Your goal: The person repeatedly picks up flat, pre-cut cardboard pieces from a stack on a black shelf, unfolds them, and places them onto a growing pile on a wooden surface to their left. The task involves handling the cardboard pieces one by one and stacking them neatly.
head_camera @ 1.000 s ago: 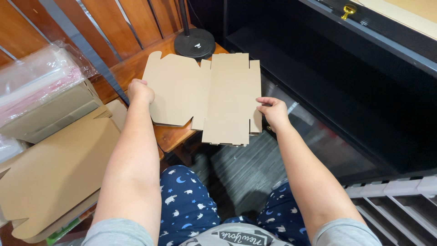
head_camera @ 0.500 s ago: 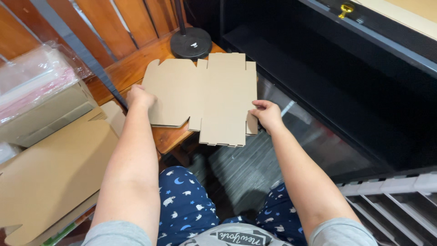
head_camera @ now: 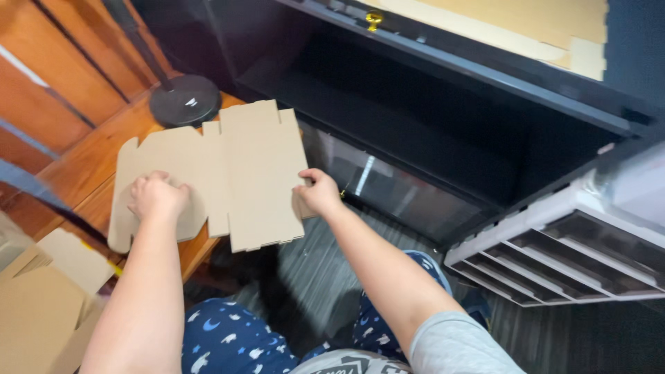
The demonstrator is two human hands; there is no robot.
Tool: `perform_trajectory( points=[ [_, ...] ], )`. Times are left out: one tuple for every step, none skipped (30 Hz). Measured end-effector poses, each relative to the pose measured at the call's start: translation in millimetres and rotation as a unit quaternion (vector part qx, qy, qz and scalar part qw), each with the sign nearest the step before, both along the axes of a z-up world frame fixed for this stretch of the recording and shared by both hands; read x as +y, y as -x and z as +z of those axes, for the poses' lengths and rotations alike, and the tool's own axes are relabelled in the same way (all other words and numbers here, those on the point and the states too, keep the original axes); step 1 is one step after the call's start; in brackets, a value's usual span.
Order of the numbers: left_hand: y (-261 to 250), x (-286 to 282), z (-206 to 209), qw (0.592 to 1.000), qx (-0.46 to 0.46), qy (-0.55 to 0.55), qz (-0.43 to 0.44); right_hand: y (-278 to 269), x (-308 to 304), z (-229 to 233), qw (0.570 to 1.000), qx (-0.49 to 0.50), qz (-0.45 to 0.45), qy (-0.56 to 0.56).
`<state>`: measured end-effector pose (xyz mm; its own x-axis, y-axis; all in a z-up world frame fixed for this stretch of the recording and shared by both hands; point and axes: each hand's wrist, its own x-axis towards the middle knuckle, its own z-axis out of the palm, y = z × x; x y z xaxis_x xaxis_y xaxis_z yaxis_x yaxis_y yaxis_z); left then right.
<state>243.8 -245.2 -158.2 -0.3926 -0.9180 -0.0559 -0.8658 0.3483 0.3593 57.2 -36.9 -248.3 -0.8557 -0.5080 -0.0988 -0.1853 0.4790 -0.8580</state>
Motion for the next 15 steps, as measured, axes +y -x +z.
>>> perform_trajectory(
  points=[
    [5, 11, 3, 1.000, 0.002, 0.001, -0.008, -2, 3, 2, 1.000, 0.002, -0.008, 0.001],
    [10, 21, 6, 0.999, 0.001, -0.010, -0.034, -5, 5, 4, 1.000, -0.008, -0.005, 0.006],
    [13, 31, 9, 0.998, -0.001, -0.021, -0.060, -8, 7, 6, 1.000, -0.018, -0.002, 0.012],
    [14, 39, 12, 0.998, 0.003, -0.020, -0.066, -8, 9, 6, 1.000, -0.015, -0.008, 0.013],
    [15, 46, 16, 0.997, -0.019, -0.025, -0.076, -9, 11, 7, 1.000, -0.019, -0.002, 0.013],
    [15, 54, 19, 0.995, -0.042, -0.030, -0.086, -11, 13, 7, 1.000, -0.023, 0.003, 0.012],
    [17, 55, 19, 0.995, -0.040, -0.028, -0.091, -11, 14, 6, 1.000, -0.020, -0.002, 0.014],
    [17, 56, 19, 0.995, -0.037, -0.038, -0.089, -13, 16, 5, 0.999, -0.025, -0.003, 0.026],
    [18, 57, 19, 0.995, -0.035, -0.047, -0.086, -14, 17, 3, 0.999, -0.030, -0.004, 0.037],
    [19, 56, 18, 0.994, -0.035, -0.045, -0.093, -13, 18, 4, 0.999, -0.029, -0.011, 0.039],
    [20, 55, 16, 0.995, -0.028, -0.041, -0.092, -13, 20, 5, 0.997, -0.047, -0.014, 0.052],
    [21, 54, 14, 0.995, -0.021, -0.037, -0.091, -13, 23, 5, 0.996, -0.066, -0.017, 0.064],
    [20, 55, 14, 0.994, -0.021, -0.037, -0.097, -17, 26, 7, 0.995, -0.065, -0.023, 0.065],
    [22, 56, 15, 0.994, -0.021, -0.029, -0.101, -19, 29, 10, 0.995, -0.068, -0.031, 0.069],
    [23, 57, 15, 0.994, -0.021, -0.021, -0.104, -22, 31, 13, 0.994, -0.070, -0.038, 0.073]
  ],
)
